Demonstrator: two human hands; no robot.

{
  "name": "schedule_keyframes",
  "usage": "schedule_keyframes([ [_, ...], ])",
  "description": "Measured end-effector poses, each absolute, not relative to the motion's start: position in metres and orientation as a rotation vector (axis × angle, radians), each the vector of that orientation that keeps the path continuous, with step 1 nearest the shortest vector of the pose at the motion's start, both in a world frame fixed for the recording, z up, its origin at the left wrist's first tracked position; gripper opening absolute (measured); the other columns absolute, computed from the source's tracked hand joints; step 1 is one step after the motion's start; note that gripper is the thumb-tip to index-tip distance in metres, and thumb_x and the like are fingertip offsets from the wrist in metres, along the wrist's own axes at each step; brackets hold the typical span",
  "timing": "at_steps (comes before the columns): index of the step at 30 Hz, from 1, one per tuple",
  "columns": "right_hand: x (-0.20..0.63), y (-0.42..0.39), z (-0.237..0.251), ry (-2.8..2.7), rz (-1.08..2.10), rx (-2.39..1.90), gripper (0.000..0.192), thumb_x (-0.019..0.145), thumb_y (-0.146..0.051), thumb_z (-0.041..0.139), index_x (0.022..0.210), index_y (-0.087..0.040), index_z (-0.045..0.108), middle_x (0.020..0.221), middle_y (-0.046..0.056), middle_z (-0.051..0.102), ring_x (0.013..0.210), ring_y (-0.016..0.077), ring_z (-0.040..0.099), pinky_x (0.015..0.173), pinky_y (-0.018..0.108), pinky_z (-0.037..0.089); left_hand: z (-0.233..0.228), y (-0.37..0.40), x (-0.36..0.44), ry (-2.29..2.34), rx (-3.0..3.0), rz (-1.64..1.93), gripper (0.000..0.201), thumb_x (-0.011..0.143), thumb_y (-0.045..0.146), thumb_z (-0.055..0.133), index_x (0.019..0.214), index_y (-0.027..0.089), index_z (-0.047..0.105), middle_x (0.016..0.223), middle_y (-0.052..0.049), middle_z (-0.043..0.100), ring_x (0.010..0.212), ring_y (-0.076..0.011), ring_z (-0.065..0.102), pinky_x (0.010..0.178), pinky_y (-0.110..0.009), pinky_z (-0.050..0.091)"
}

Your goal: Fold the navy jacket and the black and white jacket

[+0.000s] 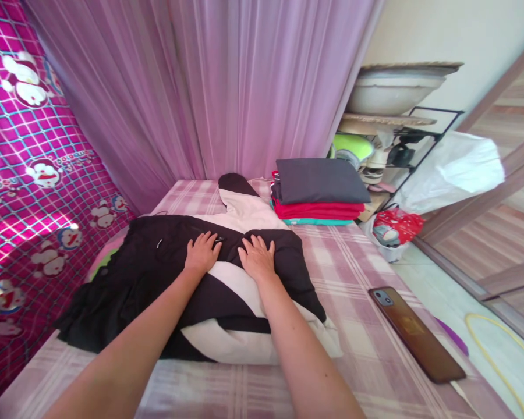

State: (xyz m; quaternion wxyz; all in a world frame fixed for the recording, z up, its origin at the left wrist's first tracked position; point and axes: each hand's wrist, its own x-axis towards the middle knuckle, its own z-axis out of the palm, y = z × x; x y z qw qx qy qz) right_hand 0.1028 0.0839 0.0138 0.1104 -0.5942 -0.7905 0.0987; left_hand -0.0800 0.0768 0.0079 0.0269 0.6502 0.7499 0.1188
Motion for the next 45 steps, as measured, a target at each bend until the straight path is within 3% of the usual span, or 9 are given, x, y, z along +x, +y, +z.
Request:
schedule_keyframes([
  [4,0.114,0.09,0.015,-2.255,0.412,-1.689,0.047,0.099,-0.039,0.037,0.143,-0.029,0.05,0.154,0.006,0.043,0.144,0.0242,0.033,0.118,0.059,0.015,0.01,0.076,-0.081,2.265,1.992,0.493,0.049,0.097,0.042,0.038,0.138,0.02,0.055,0.152,-0.011,0.046,0.143,-0.0289,0.037,0.117,-0.06,0.024],
  [9,0.169,0.086,0.012,-2.164,0.505,-1.388,0.046,0.093,-0.035,0.046,0.135,-0.023,0.059,0.145,0.008,0.053,0.136,0.0208,0.046,0.116,0.041,0.033,0.015,0.055,-0.112,2.066,2.209,0.677,0.044,0.096,0.036,0.041,0.132,0.018,0.06,0.143,-0.01,0.057,0.133,-0.0218,0.05,0.117,-0.043,0.033],
  [14,0.217,0.075,0.011,-2.049,0.245,-1.547,0.045,0.088,-0.033,0.051,0.129,-0.019,0.063,0.141,0.012,0.056,0.132,0.0252,0.049,0.113,0.043,0.037,0.016,0.018,-0.161,1.973,2.387,0.412,0.048,0.096,0.046,0.038,0.132,0.022,0.061,0.142,-0.009,0.058,0.132,-0.0247,0.051,0.118,-0.049,0.028],
  [19,0.22,0.057,0.026,-1.91,0.14,-2.014,0.061,0.09,-0.045,0.05,0.144,-0.017,0.047,0.148,0.017,0.046,0.135,0.0316,0.045,0.108,0.046,0.04,0.013,0.004,-0.168,2.073,2.27,0.2,0.052,0.097,0.052,0.034,0.136,0.028,0.058,0.147,-0.006,0.053,0.136,-0.0256,0.047,0.115,-0.05,0.031],
  [22,0.22,0.046,0.034,-1.867,0.301,-2.216,0.074,0.092,-0.054,0.045,0.153,-0.015,0.031,0.138,0.021,0.055,0.123,0.0326,0.057,0.098,0.045,0.046,0.013,0.006,-0.158,2.219,2.211,0.136,0.055,0.096,0.054,0.037,0.142,0.028,0.052,0.155,-0.008,0.042,0.143,-0.0297,0.036,0.116,-0.053,0.029],
  [25,0.222,0.04,0.036,-1.905,0.41,-2.242,0.078,0.093,-0.056,0.045,0.156,-0.017,0.021,0.129,0.018,0.063,0.114,0.0312,0.064,0.094,0.044,0.048,0.015,0.007,-0.151,2.281,2.167,0.1,0.056,0.096,0.053,0.037,0.145,0.028,0.048,0.156,-0.01,0.041,0.143,-0.0305,0.037,0.114,-0.054,0.031],
  [35,0.249,0.047,0.038,-2.199,0.501,-2.129,0.069,0.089,-0.04,0.057,0.149,-0.011,0.038,0.14,0.021,0.056,0.123,0.0311,0.059,0.098,0.04,0.045,0.018,-0.024,-0.138,2.268,2.13,0.117,0.055,0.095,0.055,0.039,0.142,0.028,0.051,0.152,-0.01,0.046,0.139,-0.0313,0.043,0.111,-0.052,0.037],
  [40,0.268,0.039,0.031,-2.222,0.483,-2.13,0.066,0.088,-0.043,0.059,0.146,-0.015,0.044,0.131,0.02,0.063,0.117,0.0318,0.062,0.094,0.043,0.047,0.02,-0.037,-0.126,2.29,2.121,0.082,0.055,0.096,0.053,0.039,0.142,0.025,0.051,0.152,-0.012,0.046,0.139,-0.0312,0.042,0.111,-0.05,0.037],
  [45,0.251,0.051,0.079,-2.245,0.245,-2.161,0.058,0.086,-0.047,0.062,0.136,-0.018,0.056,0.125,0.021,0.065,0.114,0.0366,0.063,0.094,0.05,0.046,0.033,-0.026,-0.119,2.33,2.048,0.106,0.049,0.096,0.054,0.037,0.129,0.025,0.061,0.148,-0.012,0.049,0.137,-0.0294,0.045,0.11,-0.055,0.036],
])
